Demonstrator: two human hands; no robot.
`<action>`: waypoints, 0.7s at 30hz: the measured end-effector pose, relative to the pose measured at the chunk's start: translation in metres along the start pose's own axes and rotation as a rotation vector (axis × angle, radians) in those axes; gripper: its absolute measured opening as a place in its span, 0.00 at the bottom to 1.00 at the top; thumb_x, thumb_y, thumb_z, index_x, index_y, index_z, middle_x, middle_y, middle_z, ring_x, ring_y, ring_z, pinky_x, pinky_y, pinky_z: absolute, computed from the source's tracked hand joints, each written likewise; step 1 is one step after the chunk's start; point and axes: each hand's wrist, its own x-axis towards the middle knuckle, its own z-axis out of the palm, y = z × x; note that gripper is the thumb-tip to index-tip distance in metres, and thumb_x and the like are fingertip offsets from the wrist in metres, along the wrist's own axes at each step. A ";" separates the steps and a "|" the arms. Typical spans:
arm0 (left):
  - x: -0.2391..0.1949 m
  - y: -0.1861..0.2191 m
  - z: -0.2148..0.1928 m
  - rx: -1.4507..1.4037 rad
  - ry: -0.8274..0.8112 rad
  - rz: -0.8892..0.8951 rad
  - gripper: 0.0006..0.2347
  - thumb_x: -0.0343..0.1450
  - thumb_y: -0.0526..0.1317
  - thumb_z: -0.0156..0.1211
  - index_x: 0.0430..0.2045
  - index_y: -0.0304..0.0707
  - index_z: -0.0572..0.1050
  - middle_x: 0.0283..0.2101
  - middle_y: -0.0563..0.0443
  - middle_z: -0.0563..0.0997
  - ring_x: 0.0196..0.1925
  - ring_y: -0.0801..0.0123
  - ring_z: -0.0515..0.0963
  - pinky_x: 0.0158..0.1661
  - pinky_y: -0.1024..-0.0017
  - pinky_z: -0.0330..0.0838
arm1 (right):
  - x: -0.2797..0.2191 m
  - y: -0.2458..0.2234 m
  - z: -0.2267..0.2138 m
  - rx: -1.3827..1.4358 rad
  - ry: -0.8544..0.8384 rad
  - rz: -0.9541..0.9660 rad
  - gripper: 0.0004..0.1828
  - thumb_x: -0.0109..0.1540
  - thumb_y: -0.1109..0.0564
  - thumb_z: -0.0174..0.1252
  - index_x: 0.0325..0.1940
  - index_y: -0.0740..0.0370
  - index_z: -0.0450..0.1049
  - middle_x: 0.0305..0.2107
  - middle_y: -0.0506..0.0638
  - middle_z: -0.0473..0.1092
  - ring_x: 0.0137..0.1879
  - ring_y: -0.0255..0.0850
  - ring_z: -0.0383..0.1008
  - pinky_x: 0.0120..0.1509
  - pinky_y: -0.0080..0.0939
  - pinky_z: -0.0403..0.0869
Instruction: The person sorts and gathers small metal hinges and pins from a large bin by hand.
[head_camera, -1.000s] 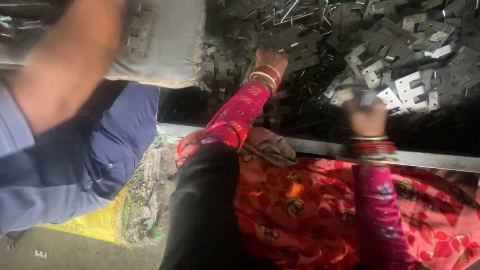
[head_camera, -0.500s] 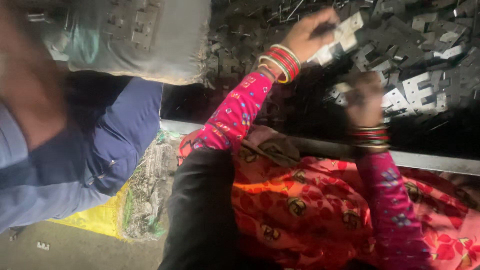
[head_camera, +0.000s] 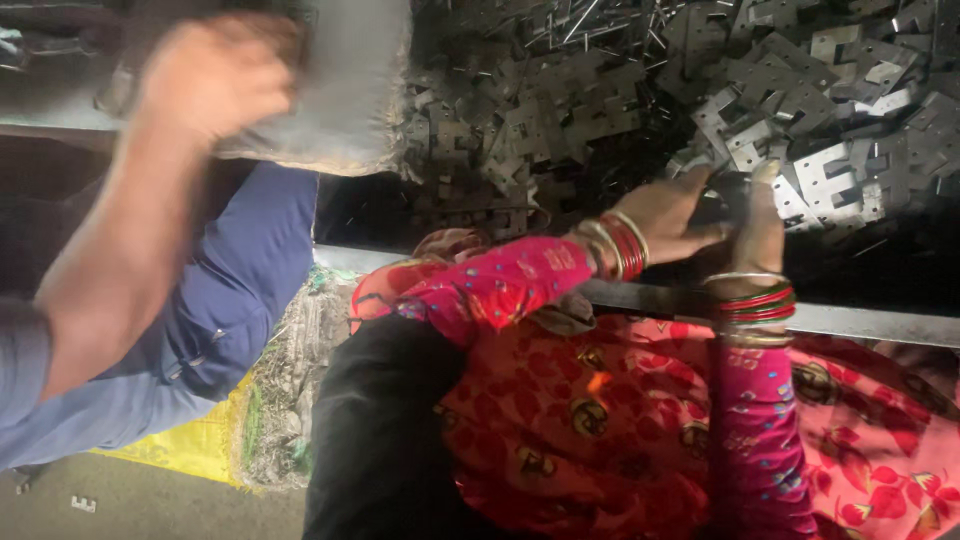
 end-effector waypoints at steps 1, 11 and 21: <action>-0.002 0.000 0.006 0.103 0.055 -0.040 0.32 0.70 0.53 0.63 0.59 0.24 0.61 0.35 0.30 0.82 0.33 0.48 0.85 0.36 0.58 0.81 | -0.002 -0.004 0.004 0.000 -0.002 0.001 0.27 0.69 0.34 0.55 0.49 0.62 0.78 0.37 0.48 0.77 0.40 0.38 0.76 0.44 0.37 0.75; 0.005 -0.014 -0.181 0.713 0.678 -0.179 0.03 0.60 0.41 0.66 0.17 0.46 0.81 0.22 0.44 0.82 0.26 0.49 0.83 0.28 0.54 0.77 | 0.039 0.021 -0.013 -1.617 -0.186 -1.077 0.33 0.54 0.52 0.72 0.64 0.52 0.74 0.61 0.58 0.70 0.65 0.59 0.69 0.63 0.60 0.74; -0.153 -0.181 -0.349 1.097 0.942 -0.949 0.05 0.61 0.41 0.65 0.14 0.47 0.81 0.17 0.46 0.80 0.19 0.54 0.81 0.22 0.57 0.75 | 0.056 0.031 -0.012 -2.081 -0.096 -0.975 0.44 0.50 0.38 0.74 0.64 0.59 0.70 0.63 0.57 0.66 0.71 0.56 0.63 0.57 0.60 0.73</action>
